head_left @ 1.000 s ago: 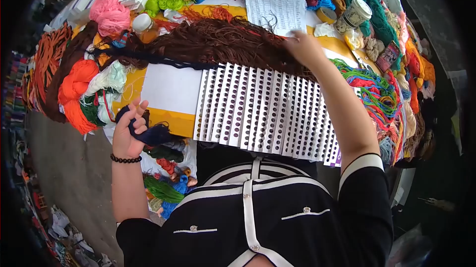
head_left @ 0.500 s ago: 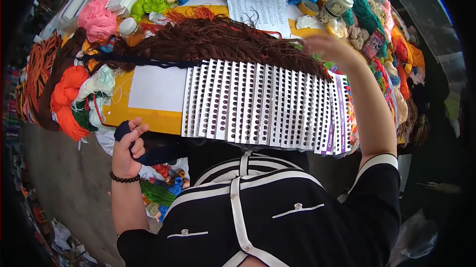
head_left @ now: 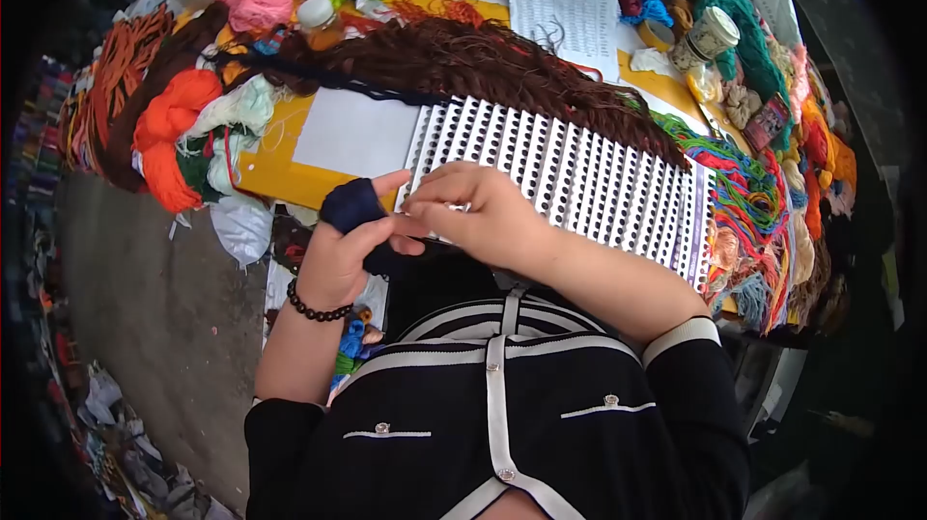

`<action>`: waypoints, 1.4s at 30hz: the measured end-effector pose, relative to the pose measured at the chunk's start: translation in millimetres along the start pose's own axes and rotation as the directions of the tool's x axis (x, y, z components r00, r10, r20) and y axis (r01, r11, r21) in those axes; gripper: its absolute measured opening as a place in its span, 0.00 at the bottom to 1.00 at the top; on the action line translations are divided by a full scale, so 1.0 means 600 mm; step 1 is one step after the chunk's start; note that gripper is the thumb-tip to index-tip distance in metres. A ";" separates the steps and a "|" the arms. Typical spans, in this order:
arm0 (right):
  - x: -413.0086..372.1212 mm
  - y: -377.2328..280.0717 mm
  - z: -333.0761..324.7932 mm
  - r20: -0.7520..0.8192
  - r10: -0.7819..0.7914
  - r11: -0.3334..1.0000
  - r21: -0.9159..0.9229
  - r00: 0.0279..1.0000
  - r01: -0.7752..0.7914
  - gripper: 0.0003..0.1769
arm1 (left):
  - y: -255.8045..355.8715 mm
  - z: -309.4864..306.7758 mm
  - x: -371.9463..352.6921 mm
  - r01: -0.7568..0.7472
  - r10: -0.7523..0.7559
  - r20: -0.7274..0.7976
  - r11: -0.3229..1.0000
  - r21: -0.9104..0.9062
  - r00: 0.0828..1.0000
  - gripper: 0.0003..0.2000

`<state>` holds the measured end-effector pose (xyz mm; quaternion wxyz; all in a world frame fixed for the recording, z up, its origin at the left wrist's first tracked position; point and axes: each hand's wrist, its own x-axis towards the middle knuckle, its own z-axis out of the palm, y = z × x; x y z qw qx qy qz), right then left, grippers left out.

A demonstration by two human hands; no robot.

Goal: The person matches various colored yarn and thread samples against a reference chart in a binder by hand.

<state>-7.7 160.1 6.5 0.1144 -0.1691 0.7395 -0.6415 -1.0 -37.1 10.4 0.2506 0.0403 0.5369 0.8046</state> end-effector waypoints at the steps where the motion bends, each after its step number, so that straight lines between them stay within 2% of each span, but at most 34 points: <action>1: 0.003 -0.002 0.016 0.021 0.003 1.000 0.021 1.000 -0.003 0.08 | -0.003 0.002 0.001 -0.004 0.004 -0.009 1.000 0.000 1.000 0.23; 2: 0.003 -0.010 0.029 0.017 0.088 0.981 0.170 0.996 -0.090 0.09 | -0.006 0.003 0.001 -0.004 0.004 0.003 1.000 0.013 1.000 0.23; 3: 0.005 -0.007 0.035 0.022 0.089 0.981 0.172 0.996 -0.091 0.09 | -0.009 0.003 0.000 -0.002 0.002 0.017 1.000 0.024 1.000 0.24; 5: 0.007 0.002 0.044 0.136 0.278 0.804 0.509 0.951 -0.308 0.09 | -0.017 0.002 -0.002 0.012 -0.012 0.023 1.000 0.022 1.000 0.25; 6: 0.006 0.003 0.047 0.124 0.267 0.791 0.538 0.956 -0.291 0.09 | -0.021 0.003 -0.002 -0.003 0.001 0.025 0.999 0.054 1.000 0.25; 10: 0.000 0.005 0.040 0.158 0.308 0.757 0.556 0.938 -0.343 0.08 | -0.023 0.006 -0.002 -0.037 0.035 0.051 0.998 0.050 0.998 0.24; 12: -0.004 -0.004 0.039 0.093 0.248 0.747 0.615 0.964 -0.252 0.08 | -0.021 -0.005 -0.003 -0.023 0.021 0.055 0.999 0.024 0.998 0.24; 14: -0.006 -0.006 0.044 0.059 0.264 0.757 0.606 0.963 -0.245 0.08 | -0.021 -0.008 -0.004 -0.007 0.007 0.061 1.000 0.000 0.998 0.23; 15: -0.006 -0.007 0.045 0.023 0.276 0.767 0.597 0.961 -0.235 0.08 | -0.020 -0.004 -0.004 -0.003 0.003 0.022 0.999 -0.033 1.000 0.22; 17: -0.007 -0.008 0.040 0.049 0.290 0.766 0.586 0.956 -0.263 0.08 | -0.021 0.002 -0.004 0.001 -0.002 -0.018 0.998 -0.068 1.000 0.22; 19: -0.008 -0.007 0.039 0.077 0.303 0.765 0.574 0.950 -0.291 0.09 | -0.021 0.007 -0.005 -0.047 0.046 -0.035 0.998 -0.031 0.998 0.21; 31: -0.006 0.009 0.040 0.066 0.321 0.786 0.538 0.945 -0.304 0.08 | -0.035 0.014 0.002 -0.052 0.053 -0.023 0.998 0.028 0.998 0.20; 33: -0.007 0.006 0.038 0.110 0.330 0.696 0.643 0.937 -0.320 0.07 | -0.032 0.005 0.001 -0.026 0.027 -0.006 0.998 0.051 1.000 0.20; 35: -0.007 -0.001 0.041 0.078 0.317 0.710 0.642 0.945 -0.291 0.07 | -0.033 0.000 0.001 -0.003 0.003 0.009 0.997 0.075 1.000 0.20; 37: -0.008 -0.003 0.042 0.045 0.302 0.724 0.640 0.952 -0.259 0.06 | -0.036 -0.002 0.001 0.001 -0.001 0.003 0.997 -0.078 1.000 0.19; 42: -0.009 0.006 0.044 -0.002 0.304 0.699 0.680 0.953 -0.222 0.06 | -0.037 0.019 0.001 -0.068 0.047 -0.124 0.984 -0.165 0.991 0.17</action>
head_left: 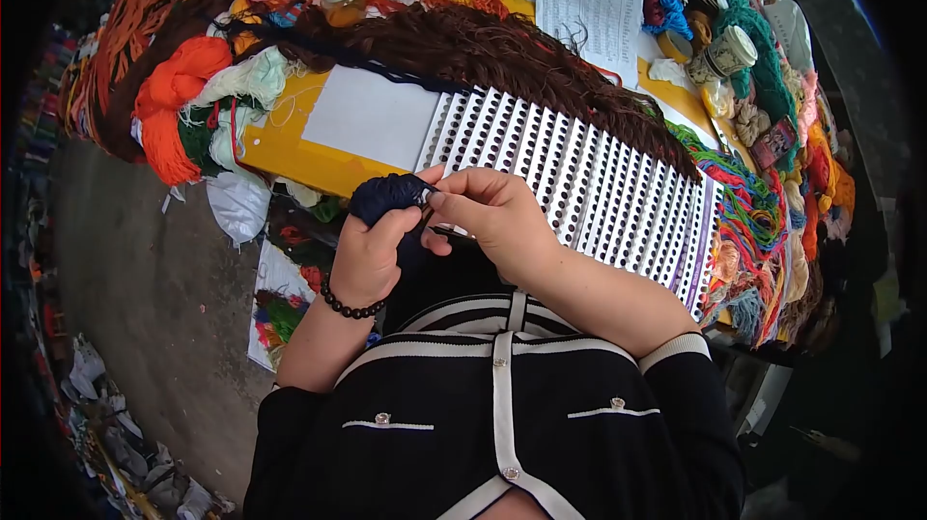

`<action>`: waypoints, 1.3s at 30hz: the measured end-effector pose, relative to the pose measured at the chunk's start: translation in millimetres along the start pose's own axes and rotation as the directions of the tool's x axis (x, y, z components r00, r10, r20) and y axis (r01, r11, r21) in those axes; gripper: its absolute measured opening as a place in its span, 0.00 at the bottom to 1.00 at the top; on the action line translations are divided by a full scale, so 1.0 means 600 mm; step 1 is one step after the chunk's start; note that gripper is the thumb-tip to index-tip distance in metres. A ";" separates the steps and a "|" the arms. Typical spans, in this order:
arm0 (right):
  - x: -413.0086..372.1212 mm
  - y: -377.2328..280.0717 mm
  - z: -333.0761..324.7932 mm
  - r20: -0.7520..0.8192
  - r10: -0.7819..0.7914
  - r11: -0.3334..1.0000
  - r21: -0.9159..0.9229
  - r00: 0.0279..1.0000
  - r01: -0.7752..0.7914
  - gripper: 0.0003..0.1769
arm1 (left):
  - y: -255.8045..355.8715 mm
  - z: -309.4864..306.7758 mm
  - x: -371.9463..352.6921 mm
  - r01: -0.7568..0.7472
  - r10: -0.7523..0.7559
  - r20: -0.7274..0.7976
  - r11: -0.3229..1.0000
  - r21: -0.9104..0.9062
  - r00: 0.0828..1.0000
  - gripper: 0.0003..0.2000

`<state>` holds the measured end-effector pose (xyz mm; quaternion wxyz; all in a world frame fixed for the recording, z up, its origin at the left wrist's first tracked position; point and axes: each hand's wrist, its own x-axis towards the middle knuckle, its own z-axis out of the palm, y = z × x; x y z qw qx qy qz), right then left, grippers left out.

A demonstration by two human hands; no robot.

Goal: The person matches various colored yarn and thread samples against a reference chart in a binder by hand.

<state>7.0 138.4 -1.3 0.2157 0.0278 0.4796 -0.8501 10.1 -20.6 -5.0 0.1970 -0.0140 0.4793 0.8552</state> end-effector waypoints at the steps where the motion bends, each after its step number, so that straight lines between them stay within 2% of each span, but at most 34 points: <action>1: 0.001 0.000 -0.001 0.002 0.000 1.000 -0.001 1.000 0.000 0.06 | -0.001 0.000 0.000 -0.017 0.016 -0.031 1.000 -0.019 0.999 0.17; 2: 0.001 0.000 -0.002 -0.001 -0.005 1.000 -0.014 1.000 0.005 0.06 | -0.002 -0.003 0.001 -0.018 0.017 -0.031 1.000 -0.020 0.999 0.17; 4: 0.002 0.001 -0.001 -0.003 -0.009 1.000 -0.029 1.000 0.009 0.06 | -0.008 -0.012 0.004 -0.039 0.040 -0.014 0.994 0.098 0.999 0.15; 5: 0.002 0.003 0.001 -0.012 -0.033 0.992 -0.122 0.999 0.031 0.05 | -0.010 -0.015 0.005 -0.041 0.042 -0.015 0.994 0.098 0.999 0.15; 6: 0.002 0.005 0.002 -0.018 -0.058 0.975 -0.214 0.998 0.053 0.05 | -0.011 -0.018 0.008 -0.074 0.077 -0.005 0.970 0.232 0.997 0.14; 7: 0.005 0.009 -0.002 -0.017 -0.058 0.975 -0.215 0.998 0.053 0.05 | -0.011 -0.021 0.009 -0.105 0.109 0.011 0.926 0.361 0.994 0.13; 8: 0.011 0.013 -0.010 0.016 -0.138 0.980 -0.145 0.990 0.139 0.04 | -0.010 -0.021 0.006 -0.107 0.109 0.013 0.926 0.361 0.994 0.13; 9: 0.015 0.012 -0.018 0.043 -0.220 0.972 -0.074 0.974 0.223 0.04 | -0.009 -0.022 0.001 -0.079 0.092 -0.061 0.978 0.195 0.994 0.12; 10: 0.014 -0.006 -0.022 -0.073 -0.206 0.978 0.017 0.976 0.207 0.04 | -0.006 -0.025 -0.001 -0.059 0.061 -0.129 0.998 0.022 0.990 0.12; 11: 0.009 -0.044 -0.032 -0.019 -0.108 0.975 0.191 0.994 0.110 0.07 | 0.000 -0.051 0.000 -0.011 -0.009 -0.076 0.968 -0.250 0.997 0.12; 12: -0.008 -0.087 -0.032 0.073 -0.102 0.941 0.330 0.992 0.072 0.10 | 0.008 -0.080 -0.002 -0.022 0.020 -0.011 0.866 -0.499 1.000 0.11; 13: -0.027 -0.129 -0.043 0.202 -0.154 0.908 0.416 0.967 0.058 0.12 | 0.023 -0.129 -0.012 -0.061 0.065 -0.008 0.870 -0.489 0.998 0.09; 14: -0.056 -0.167 -0.044 0.101 -0.227 0.912 0.370 0.969 0.175 0.12 | 0.036 -0.179 -0.011 0.016 0.117 0.132 0.688 -0.725 0.984 0.08; 15: -0.076 -0.204 -0.067 0.075 -0.285 0.899 0.368 0.956 0.239 0.09 | 0.063 -0.214 -0.024 0.009 0.078 0.087 0.686 -0.727 0.993 0.08; 16: -0.098 -0.243 -0.099 0.064 -0.343 0.927 0.187 0.937 0.326 0.07 | 0.080 -0.256 -0.031 -0.035 0.072 0.019 0.678 -0.734 0.997 0.09; 17: -0.120 -0.275 -0.132 -0.027 -0.359 0.926 0.116 0.933 0.359 0.07 | 0.088 -0.314 -0.035 -0.072 0.099 -0.004 0.693 -0.717 0.995 0.10; 19: -0.161 -0.344 -0.248 -0.185 -0.421 0.898 -0.219 0.888 0.381 0.09 | 0.104 -0.413 -0.052 -0.277 0.111 -0.296 0.745 -0.607 0.949 0.12; 20: -0.182 -0.377 -0.295 -0.447 -0.601 0.778 -0.518 0.662 0.357 0.10 | 0.116 -0.419 -0.061 -0.319 0.093 -0.418 0.797 -0.512 0.904 0.11; 21: -0.190 -0.395 -0.306 -0.557 -0.764 0.630 -0.753 0.326 0.189 0.11 | 0.130 -0.411 -0.065 -0.343 0.084 -0.532 0.845 -0.410 0.842 0.11; 22: -0.194 -0.395 -0.317 -0.561 -0.763 0.631 -0.754 0.320 0.184 0.11 | 0.133 -0.399 -0.057 -0.336 0.078 -0.528 0.847 -0.413 0.846 0.11; 23: -0.198 -0.397 -0.322 -0.298 -0.938 0.283 -0.953 0.175 -0.106 0.11 | 0.129 -0.384 -0.046 -0.270 0.089 -0.473 0.905 -0.330 0.877 0.11; 24: -0.195 -0.397 -0.321 0.045 -0.990 -0.099 -0.904 0.136 -0.416 0.11 | 0.122 -0.361 -0.034 -0.212 0.098 -0.417 0.948 -0.237 0.904 0.11; 25: -0.169 -0.375 -0.284 -0.136 -0.941 0.010 -0.927 0.310 -0.374 0.14 | 0.113 -0.329 -0.006 -0.091 0.028 -0.210 0.951 -0.297 0.977 0.11; 26: -0.127 -0.338 -0.266 -0.171 -0.889 0.018 -0.940 0.425 -0.341 0.14 | 0.098 -0.291 0.024 -0.006 -0.007 -0.045 0.958 -0.288 0.999 0.13; 27: -0.084 -0.290 -0.248 -0.309 -0.761 0.229 -0.950 0.570 -0.210 0.13 | 0.089 -0.237 0.053 0.076 -0.082 -0.016 0.967 -0.241 0.996 0.16; 28: -0.038 -0.244 -0.225 -0.389 -0.576 0.319 -0.917 0.719 -0.240 0.12 | 0.086 -0.185 0.085 0.188 -0.189 0.008 0.970 -0.154 0.982 0.19; 29: -0.003 -0.209 -0.204 -0.387 -0.371 0.440 -0.874 0.844 -0.207 0.12 | 0.076 -0.143 0.117 0.237 -0.235 0.034 0.968 -0.084 0.971 0.20; 30: 0.030 -0.179 -0.187 -0.315 -0.335 0.418 -0.894 0.888 -0.160 0.12 | 0.068 -0.106 0.148 0.268 -0.268 0.006 0.963 0.035 0.963 0.20; 31: 0.066 -0.147 -0.188 -0.282 -0.276 0.442 -0.886 0.919 -0.139 0.12 | 0.060 -0.078 0.177 0.293 -0.297 0.041 0.952 0.090 0.954 0.20; 32: 0.095 -0.121 -0.189 -0.282 -0.238 0.479 -0.867 0.929 -0.140 0.12 | 0.049 -0.058 0.206 0.310 -0.319 0.057 0.942 0.128 0.946 0.20; 33: 0.112 -0.113 -0.176 -0.262 -0.238 0.447 -0.884 0.935 -0.134 0.12 | 0.034 -0.049 0.235 0.348 -0.355 0.058 0.931 0.108 0.933 0.19; 36: 0.163 -0.084 -0.193 -0.317 -0.182 0.430 -0.877 0.931 -0.215 0.12 | 0.005 -0.024 0.286 0.354 -0.374 0.012 0.888 0.294 0.927 0.19; 38: 0.185 -0.065 -0.215 -0.354 -0.051 0.585 -0.768 0.934 -0.259 0.13 | -0.015 -0.023 0.308 0.385 -0.405 -0.015 0.858 0.340 0.914 0.18; 39: 0.188 -0.067 -0.215 -0.358 -0.052 0.587 -0.766 0.932 -0.262 0.13 | -0.016 -0.012 0.311 0.372 -0.387 -0.041 0.847 0.381 0.921 0.16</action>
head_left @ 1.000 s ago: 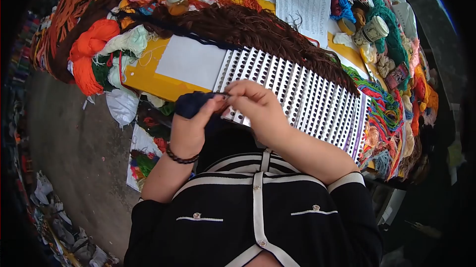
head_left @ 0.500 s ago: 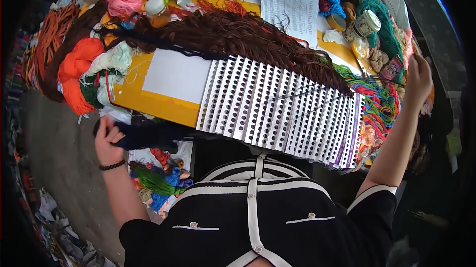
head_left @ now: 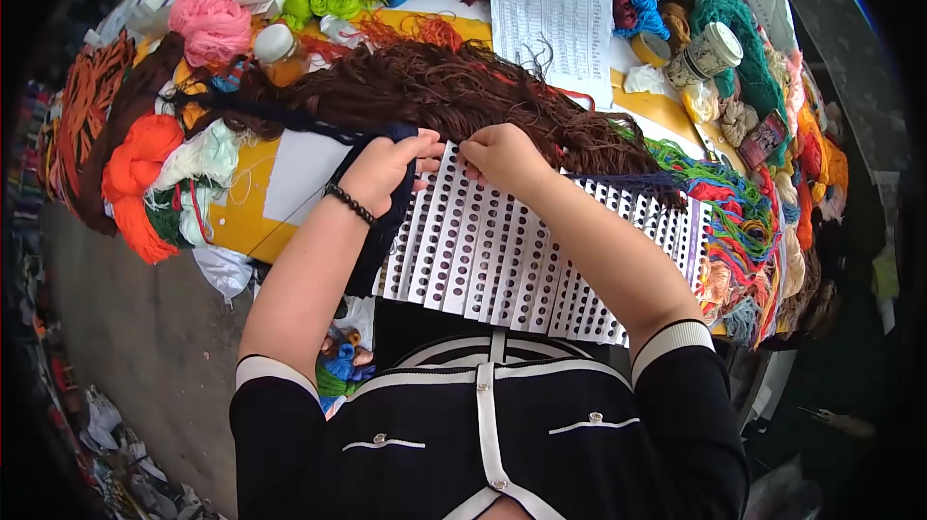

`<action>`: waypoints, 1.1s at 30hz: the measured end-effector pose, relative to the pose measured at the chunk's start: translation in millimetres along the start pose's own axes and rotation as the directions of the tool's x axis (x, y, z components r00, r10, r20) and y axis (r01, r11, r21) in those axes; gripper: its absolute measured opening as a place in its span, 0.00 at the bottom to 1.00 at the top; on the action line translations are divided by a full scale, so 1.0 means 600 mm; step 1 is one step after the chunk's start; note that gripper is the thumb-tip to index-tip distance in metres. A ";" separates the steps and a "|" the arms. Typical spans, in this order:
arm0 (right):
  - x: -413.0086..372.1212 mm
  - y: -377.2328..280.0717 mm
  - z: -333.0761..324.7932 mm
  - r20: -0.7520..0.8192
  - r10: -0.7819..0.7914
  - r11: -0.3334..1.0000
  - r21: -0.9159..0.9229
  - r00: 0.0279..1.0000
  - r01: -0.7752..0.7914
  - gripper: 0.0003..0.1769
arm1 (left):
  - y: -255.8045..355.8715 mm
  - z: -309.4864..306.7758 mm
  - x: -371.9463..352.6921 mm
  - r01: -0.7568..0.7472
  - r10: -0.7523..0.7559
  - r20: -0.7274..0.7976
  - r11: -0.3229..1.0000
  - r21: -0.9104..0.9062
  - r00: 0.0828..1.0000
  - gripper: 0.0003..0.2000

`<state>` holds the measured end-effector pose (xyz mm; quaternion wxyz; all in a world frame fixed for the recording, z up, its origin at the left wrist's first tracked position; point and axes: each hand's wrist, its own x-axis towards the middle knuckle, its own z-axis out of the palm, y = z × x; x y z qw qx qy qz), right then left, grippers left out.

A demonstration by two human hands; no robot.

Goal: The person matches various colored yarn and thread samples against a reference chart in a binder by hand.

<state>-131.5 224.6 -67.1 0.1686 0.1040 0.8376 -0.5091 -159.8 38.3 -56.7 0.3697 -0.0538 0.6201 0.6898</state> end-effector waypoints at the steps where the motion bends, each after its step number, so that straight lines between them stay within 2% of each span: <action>1: 0.000 -0.002 -0.001 0.019 0.023 0.999 0.037 1.000 -0.023 0.13 | -0.004 0.005 0.007 -0.047 0.047 -0.013 0.999 -0.007 0.999 0.15; 3: -0.003 -0.009 -0.005 0.059 0.049 0.994 0.093 0.997 -0.054 0.14 | -0.015 0.011 0.025 -0.086 0.086 -0.021 0.996 -0.012 0.996 0.13; 5: -0.005 -0.016 -0.009 0.062 0.068 0.992 0.106 0.996 -0.074 0.14 | -0.024 0.014 0.041 -0.163 0.170 -0.039 0.977 0.136 0.985 0.12; 10: 0.002 -0.013 -0.007 0.079 0.103 0.984 0.138 0.992 -0.113 0.14 | -0.016 0.026 0.045 -0.172 0.182 -0.015 0.952 0.255 0.983 0.09; 12: 0.004 -0.014 0.000 0.039 0.006 0.996 -0.091 0.999 -0.002 0.15 | -0.020 0.023 0.051 -0.188 0.198 -0.008 0.938 0.292 0.980 0.09; 16: -0.001 0.000 0.005 0.010 -0.072 0.990 -0.125 0.997 0.073 0.14 | -0.019 0.013 0.052 -0.192 0.222 -0.024 0.886 0.421 0.975 0.08; 18: -0.008 0.000 -0.004 -0.002 0.009 0.995 0.095 1.000 -0.009 0.13 | -0.016 0.003 0.044 -0.341 0.470 -0.052 0.709 0.617 0.881 0.08; 19: -0.010 -0.004 -0.010 0.067 0.060 0.985 0.157 0.996 -0.070 0.11 | -0.009 0.000 0.040 -0.352 0.407 -0.049 0.840 0.414 0.912 0.08; 20: -0.010 -0.003 -0.010 0.063 0.063 0.984 0.161 0.996 -0.072 0.11 | 0.001 -0.005 0.035 -0.287 0.287 0.010 0.955 0.067 0.958 0.07; 22: -0.011 -0.002 -0.007 0.057 0.068 0.982 0.174 0.996 -0.077 0.08 | 0.019 0.020 0.013 -0.157 0.166 0.008 0.943 -0.295 0.986 0.06; 23: -0.010 0.000 -0.006 0.056 0.067 0.982 0.174 0.996 -0.076 0.08 | 0.017 0.023 0.014 -0.157 0.167 0.008 0.943 -0.294 0.986 0.06; 25: -0.008 0.002 -0.004 0.098 0.091 0.825 0.551 0.991 -0.130 0.06 | 0.008 0.026 0.020 -0.227 0.234 0.059 0.968 -0.104 0.971 0.08; 26: -0.007 0.003 -0.011 0.098 0.091 0.825 0.549 0.991 -0.131 0.06 | 0.000 0.028 0.026 -0.227 0.234 0.059 0.968 -0.106 0.970 0.08; 28: -0.007 0.004 -0.033 0.221 0.087 0.665 0.713 0.971 -0.222 0.05 | -0.020 0.030 0.038 -0.343 0.321 0.122 0.896 0.282 0.939 0.09; 30: -0.008 0.000 -0.034 0.209 0.108 0.691 0.687 0.972 -0.225 0.05 | -0.032 0.023 0.046 -0.343 0.309 0.160 0.898 0.275 0.938 0.13; 32: -0.004 -0.003 -0.018 0.179 0.128 0.812 0.546 0.976 -0.206 0.05 | -0.035 0.002 0.048 -0.523 0.551 0.112 0.680 0.513 0.827 0.13; 33: -0.011 -0.018 -0.017 0.180 0.189 0.851 0.461 0.965 -0.253 0.07 | -0.028 -0.010 0.047 -0.484 0.641 -0.005 0.585 0.651 0.768 0.14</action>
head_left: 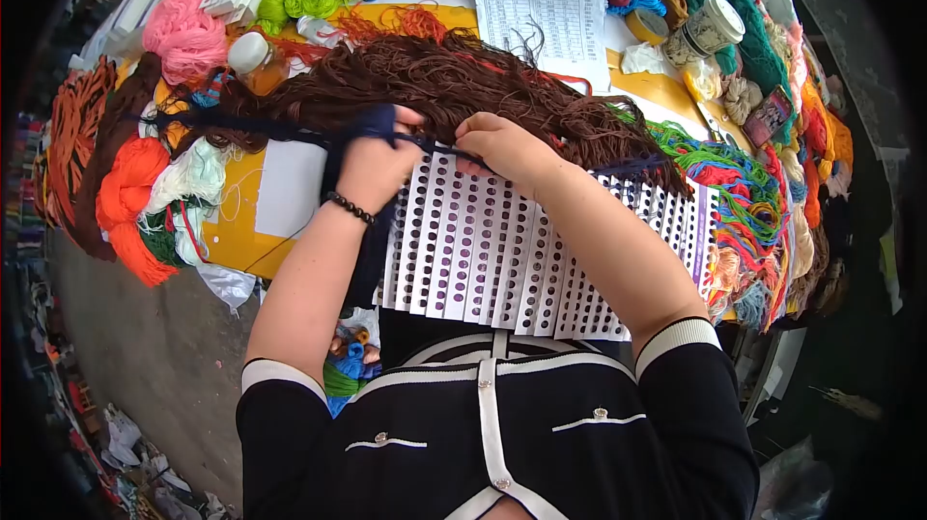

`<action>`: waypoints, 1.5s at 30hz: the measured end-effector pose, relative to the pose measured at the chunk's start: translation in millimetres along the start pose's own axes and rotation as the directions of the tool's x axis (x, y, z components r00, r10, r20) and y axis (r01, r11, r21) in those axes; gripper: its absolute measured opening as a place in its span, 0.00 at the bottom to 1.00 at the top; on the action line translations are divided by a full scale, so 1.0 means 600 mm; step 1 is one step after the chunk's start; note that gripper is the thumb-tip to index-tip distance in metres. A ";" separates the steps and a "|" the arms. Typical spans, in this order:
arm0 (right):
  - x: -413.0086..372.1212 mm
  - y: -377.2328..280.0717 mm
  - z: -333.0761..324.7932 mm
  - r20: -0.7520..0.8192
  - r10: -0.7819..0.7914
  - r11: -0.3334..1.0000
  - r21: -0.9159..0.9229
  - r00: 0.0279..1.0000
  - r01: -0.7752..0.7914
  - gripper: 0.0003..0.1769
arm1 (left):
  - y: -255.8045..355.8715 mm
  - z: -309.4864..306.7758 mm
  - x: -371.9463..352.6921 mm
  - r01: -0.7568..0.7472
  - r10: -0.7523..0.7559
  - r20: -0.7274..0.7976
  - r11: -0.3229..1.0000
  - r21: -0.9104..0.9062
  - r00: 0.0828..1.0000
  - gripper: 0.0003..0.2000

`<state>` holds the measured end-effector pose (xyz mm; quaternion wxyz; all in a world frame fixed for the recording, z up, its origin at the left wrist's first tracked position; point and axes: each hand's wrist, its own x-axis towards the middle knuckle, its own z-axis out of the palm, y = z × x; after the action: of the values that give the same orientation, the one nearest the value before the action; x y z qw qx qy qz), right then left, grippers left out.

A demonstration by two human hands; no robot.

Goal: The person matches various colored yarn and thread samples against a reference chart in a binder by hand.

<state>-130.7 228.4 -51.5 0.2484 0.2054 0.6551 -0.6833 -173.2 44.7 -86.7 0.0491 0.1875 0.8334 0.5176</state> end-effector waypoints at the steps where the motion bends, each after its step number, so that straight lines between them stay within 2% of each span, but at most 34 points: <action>1: 0.004 0.003 0.000 0.004 0.000 1.000 0.005 1.000 0.000 0.07 | -0.006 -0.016 0.004 0.102 -0.093 -0.135 0.993 0.057 0.986 0.11; 2: 0.010 0.007 -0.001 0.010 -0.016 0.994 -0.106 1.000 0.017 0.08 | -0.016 -0.037 0.006 0.075 -0.077 -0.207 0.997 -0.015 0.975 0.11; 3: 0.013 0.010 -0.001 0.015 -0.034 0.976 -0.215 0.999 0.036 0.09 | 0.000 -0.060 0.006 0.301 -0.347 -0.191 0.924 -0.235 0.918 0.11; 4: 0.006 0.003 0.000 0.015 -0.035 0.977 -0.212 0.999 0.037 0.09 | 0.002 -0.091 0.006 0.404 -0.490 -0.184 0.839 -0.365 0.852 0.12; 5: -0.005 -0.009 0.002 0.010 -0.018 0.955 -0.295 1.000 0.020 0.10 | -0.007 -0.124 0.009 0.416 -0.537 -0.163 0.783 -0.463 0.828 0.12; 6: -0.012 -0.016 0.004 0.004 -0.001 0.927 -0.376 1.000 0.003 0.11 | 0.010 -0.155 0.004 0.350 -0.503 -0.199 0.786 -0.509 0.841 0.13; 7: -0.007 -0.010 0.002 0.005 -0.001 0.927 -0.375 1.000 0.003 0.11 | -0.001 -0.194 0.003 0.305 -0.479 -0.205 0.779 -0.548 0.854 0.12; 8: 0.004 0.001 -0.001 0.014 -0.015 0.944 -0.329 1.000 0.019 0.12 | -0.036 -0.239 0.002 0.180 -0.450 -0.165 0.629 -0.757 0.878 0.13; 9: 0.011 0.007 -0.001 0.024 -0.030 0.959 -0.283 0.999 0.035 0.13 | -0.025 -0.271 -0.002 0.076 -0.356 -0.100 0.451 -0.889 0.929 0.15; 11: 0.017 0.014 -0.002 0.006 -0.032 0.964 -0.265 0.999 0.033 0.12 | -0.017 -0.279 0.001 -0.159 -0.401 -0.416 0.536 -0.829 0.816 0.18; 12: 0.018 0.016 0.002 -0.015 -0.031 0.969 -0.247 0.999 0.026 0.11 | -0.039 -0.287 0.004 -0.156 -0.493 -0.424 0.495 -0.855 0.759 0.21; 13: 0.018 0.020 0.008 -0.009 -0.039 0.968 -0.249 0.999 0.036 0.11 | -0.030 -0.275 -0.009 -0.013 -0.558 -0.322 0.486 -0.874 0.765 0.19; 15: 0.007 0.035 0.019 -0.074 -0.287 0.886 -0.399 0.955 0.236 0.09 | 0.005 -0.225 -0.047 0.217 -0.562 -0.238 0.623 -0.751 0.792 0.16; 17: -0.050 0.016 0.054 -0.027 -0.450 0.854 -0.304 0.892 0.422 0.07 | 0.041 -0.174 -0.091 0.257 -0.379 -0.037 0.694 -0.672 0.925 0.15; 19: -0.093 0.008 0.087 0.099 -0.520 0.824 -0.202 0.848 0.529 0.06 | 0.089 -0.146 -0.139 0.321 -0.281 0.163 0.728 -0.606 0.946 0.16; 21: -0.108 0.014 0.113 0.141 -0.745 0.635 -0.149 0.652 0.758 0.08 | 0.134 -0.120 -0.165 0.408 -0.282 0.298 0.543 -0.734 0.912 0.18; 22: -0.120 0.011 0.121 0.237 -0.635 0.766 0.074 0.735 0.639 0.08 | 0.139 -0.117 -0.174 0.423 -0.237 0.351 0.470 -0.775 0.906 0.20; 23: -0.131 0.010 0.130 0.241 -0.636 0.765 0.071 0.734 0.640 0.08 | 0.147 -0.111 -0.181 0.419 -0.236 0.347 0.469 -0.777 0.908 0.20; 25: -0.148 0.011 0.144 0.279 -0.396 0.885 0.371 0.875 0.282 0.08 | 0.158 -0.102 -0.192 0.373 -0.272 0.266 0.509 -0.776 0.925 0.23; 26: -0.147 0.016 0.145 0.288 -0.370 0.896 0.360 0.883 0.259 0.08 | 0.150 -0.101 -0.196 0.374 -0.242 0.286 0.539 -0.755 0.927 0.23; 27: -0.149 0.016 0.145 0.290 -0.372 0.898 0.354 0.882 0.262 0.08 | 0.146 -0.097 -0.198 0.367 -0.238 0.281 0.539 -0.758 0.930 0.23; 29: -0.152 0.016 0.143 0.297 -0.301 0.935 0.277 0.906 0.219 0.08 | 0.145 -0.087 -0.202 0.334 -0.238 0.234 0.675 -0.658 0.943 0.22; 32: -0.148 0.026 0.138 0.364 -0.292 0.932 0.314 0.884 0.179 0.07 | 0.149 -0.087 -0.209 0.342 -0.252 0.232 0.659 -0.670 0.939 0.22; 34: -0.156 0.021 0.136 0.349 -0.302 0.935 0.292 0.887 0.203 0.07 | 0.149 -0.091 -0.214 0.355 -0.268 0.234 0.646 -0.676 0.934 0.22; 35: -0.159 0.019 0.136 0.329 -0.313 0.936 0.267 0.891 0.230 0.07 | 0.147 -0.096 -0.215 0.343 -0.244 0.241 0.670 -0.658 0.939 0.22; 36: -0.158 0.026 0.137 0.337 -0.334 0.917 0.332 0.880 0.221 0.07 | 0.145 -0.099 -0.215 0.330 -0.219 0.248 0.694 -0.640 0.944 0.21; 37: -0.159 0.026 0.138 0.338 -0.332 0.918 0.330 0.880 0.220 0.07 | 0.145 -0.101 -0.215 0.330 -0.220 0.247 0.693 -0.641 0.944 0.21; 39: -0.164 0.023 0.141 0.328 -0.389 0.876 0.422 0.861 0.235 0.07 | 0.145 -0.104 -0.215 0.378 -0.290 0.254 0.549 -0.745 0.923 0.22; 45: -0.165 0.023 0.135 0.253 -0.360 0.890 0.383 0.898 0.249 0.07 | 0.143 -0.095 -0.218 0.312 -0.282 0.179 0.555 -0.771 0.943 0.20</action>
<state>-39.9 154.6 2.1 0.1994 0.0262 0.5026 -0.8408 -45.5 -17.4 0.5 0.2273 0.0118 0.5373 0.8121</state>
